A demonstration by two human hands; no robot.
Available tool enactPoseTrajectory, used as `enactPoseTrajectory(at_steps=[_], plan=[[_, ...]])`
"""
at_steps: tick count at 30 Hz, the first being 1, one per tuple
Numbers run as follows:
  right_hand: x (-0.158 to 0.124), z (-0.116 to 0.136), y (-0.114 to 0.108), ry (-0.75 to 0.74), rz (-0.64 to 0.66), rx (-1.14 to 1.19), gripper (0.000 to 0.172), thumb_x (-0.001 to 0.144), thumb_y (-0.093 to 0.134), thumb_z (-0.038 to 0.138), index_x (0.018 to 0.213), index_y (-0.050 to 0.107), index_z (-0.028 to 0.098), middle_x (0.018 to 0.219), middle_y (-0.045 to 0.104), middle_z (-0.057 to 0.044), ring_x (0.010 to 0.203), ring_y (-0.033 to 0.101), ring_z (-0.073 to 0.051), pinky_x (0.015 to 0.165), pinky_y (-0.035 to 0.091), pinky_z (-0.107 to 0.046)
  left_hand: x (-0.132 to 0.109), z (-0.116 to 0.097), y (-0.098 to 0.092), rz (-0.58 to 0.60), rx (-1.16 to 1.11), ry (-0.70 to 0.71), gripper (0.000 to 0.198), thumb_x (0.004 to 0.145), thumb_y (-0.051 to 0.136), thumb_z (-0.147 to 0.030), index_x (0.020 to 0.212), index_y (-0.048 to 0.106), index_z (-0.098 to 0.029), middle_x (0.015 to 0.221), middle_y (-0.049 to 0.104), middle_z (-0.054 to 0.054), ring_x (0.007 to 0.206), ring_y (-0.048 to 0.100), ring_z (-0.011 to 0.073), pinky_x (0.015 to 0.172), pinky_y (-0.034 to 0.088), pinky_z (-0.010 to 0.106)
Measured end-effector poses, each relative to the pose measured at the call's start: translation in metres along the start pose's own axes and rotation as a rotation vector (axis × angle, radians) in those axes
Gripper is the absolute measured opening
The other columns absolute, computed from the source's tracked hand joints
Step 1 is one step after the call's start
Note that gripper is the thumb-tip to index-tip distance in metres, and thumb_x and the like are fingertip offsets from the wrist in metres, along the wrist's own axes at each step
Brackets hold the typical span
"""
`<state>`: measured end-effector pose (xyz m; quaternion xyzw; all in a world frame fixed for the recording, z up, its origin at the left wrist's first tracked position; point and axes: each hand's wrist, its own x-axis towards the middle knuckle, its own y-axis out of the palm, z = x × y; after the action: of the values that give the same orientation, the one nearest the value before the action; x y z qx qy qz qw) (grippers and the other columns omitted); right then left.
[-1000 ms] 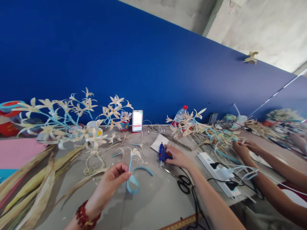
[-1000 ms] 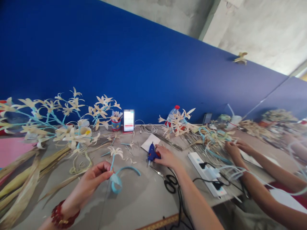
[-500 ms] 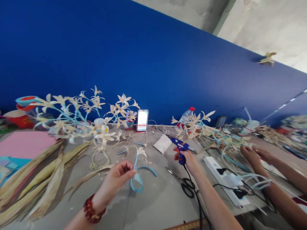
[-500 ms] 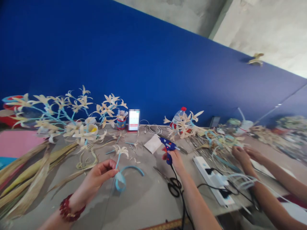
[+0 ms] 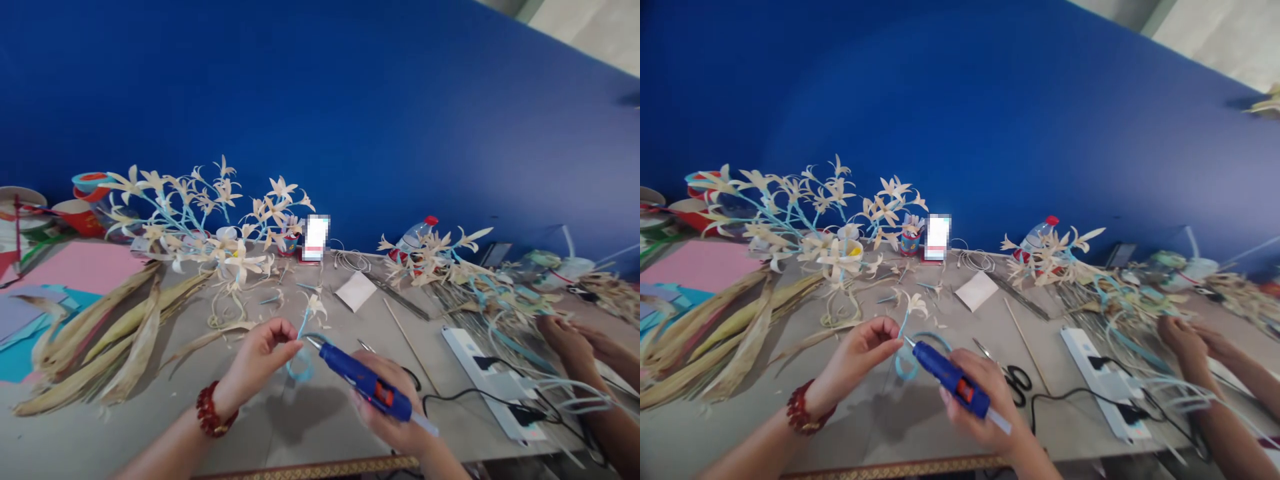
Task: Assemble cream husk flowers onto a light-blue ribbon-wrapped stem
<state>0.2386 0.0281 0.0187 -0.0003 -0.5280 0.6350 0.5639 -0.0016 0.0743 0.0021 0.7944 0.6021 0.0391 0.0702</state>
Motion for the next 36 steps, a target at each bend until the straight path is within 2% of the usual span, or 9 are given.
enactPoseTrajectory(at_steps=[3, 7, 10, 23, 28, 32, 36], plan=[[0.006, 0.004, 0.001, -0.041, 0.050, -0.009, 0.041, 0.073, 0.057, 0.018, 0.114, 0.053, 0.024, 0.094, 0.070, -0.007, 0.083, 0.070, -0.024, 0.069, 0.056, -0.032, -0.001, 0.001, 0.000, -0.009, 0.009, 0.023, 0.020, 0.074, 0.068, -0.035, 0.076, 0.058, -0.018, 0.074, 0.055, 0.001, 0.068, 0.049, 0.0141, 0.064, 0.040, 0.024], [0.004, 0.001, 0.005, -0.047, 0.016, -0.050, 0.041, 0.075, 0.057, 0.021, 0.115, 0.051, 0.023, 0.096, 0.070, -0.008, 0.085, 0.069, -0.024, 0.072, 0.055, -0.033, -0.001, 0.000, -0.001, -0.009, -0.005, 0.027, 0.018, 0.074, 0.069, -0.033, 0.076, 0.058, -0.018, 0.074, 0.056, 0.000, 0.067, 0.050, 0.0139, 0.064, 0.040, 0.024], [0.004, 0.000, 0.006, -0.052, 0.041, -0.062, 0.038, 0.076, 0.055, 0.023, 0.114, 0.051, 0.023, 0.095, 0.070, -0.008, 0.085, 0.069, -0.024, 0.072, 0.055, -0.033, -0.001, -0.001, -0.001, 0.006, -0.016, 0.020, 0.018, 0.075, 0.068, -0.032, 0.077, 0.058, -0.017, 0.074, 0.056, 0.000, 0.068, 0.050, 0.0136, 0.064, 0.040, 0.024], [0.016, 0.007, 0.005, -0.014, 0.141, -0.046, 0.017, 0.082, 0.049, 0.031, 0.095, 0.055, 0.023, 0.079, 0.068, -0.005, 0.069, 0.067, -0.021, 0.061, 0.051, -0.029, -0.001, -0.003, 0.000, 0.007, -0.045, -0.019, 0.022, 0.073, 0.069, -0.035, 0.075, 0.056, -0.018, 0.071, 0.055, -0.001, 0.065, 0.050, 0.0128, 0.062, 0.040, 0.024], [0.016, 0.007, 0.005, -0.041, 0.092, -0.065, 0.020, 0.082, 0.049, 0.030, 0.100, 0.053, 0.023, 0.083, 0.068, -0.006, 0.074, 0.068, -0.021, 0.064, 0.052, -0.029, 0.000, -0.002, 0.000, 0.006, -0.053, -0.023, 0.019, 0.073, 0.070, -0.032, 0.074, 0.057, -0.017, 0.070, 0.055, -0.001, 0.065, 0.049, 0.0123, 0.062, 0.040, 0.024], [0.016, 0.008, 0.005, -0.038, 0.112, -0.076, 0.016, 0.081, 0.049, 0.028, 0.097, 0.053, 0.024, 0.080, 0.067, -0.005, 0.072, 0.067, -0.021, 0.063, 0.051, -0.029, 0.000, -0.003, 0.001, 0.014, -0.081, -0.030, 0.018, 0.074, 0.069, -0.030, 0.075, 0.057, -0.017, 0.070, 0.054, -0.002, 0.065, 0.049, 0.0114, 0.062, 0.039, 0.023], [0.015, 0.006, 0.005, -0.045, 0.087, -0.074, 0.019, 0.082, 0.048, 0.029, 0.100, 0.052, 0.023, 0.081, 0.067, -0.006, 0.073, 0.067, -0.021, 0.064, 0.051, -0.029, -0.001, -0.004, 0.000, 0.033, -0.112, -0.051, 0.019, 0.074, 0.070, -0.031, 0.075, 0.056, -0.017, 0.070, 0.053, -0.003, 0.063, 0.048, 0.0111, 0.060, 0.038, 0.023]])
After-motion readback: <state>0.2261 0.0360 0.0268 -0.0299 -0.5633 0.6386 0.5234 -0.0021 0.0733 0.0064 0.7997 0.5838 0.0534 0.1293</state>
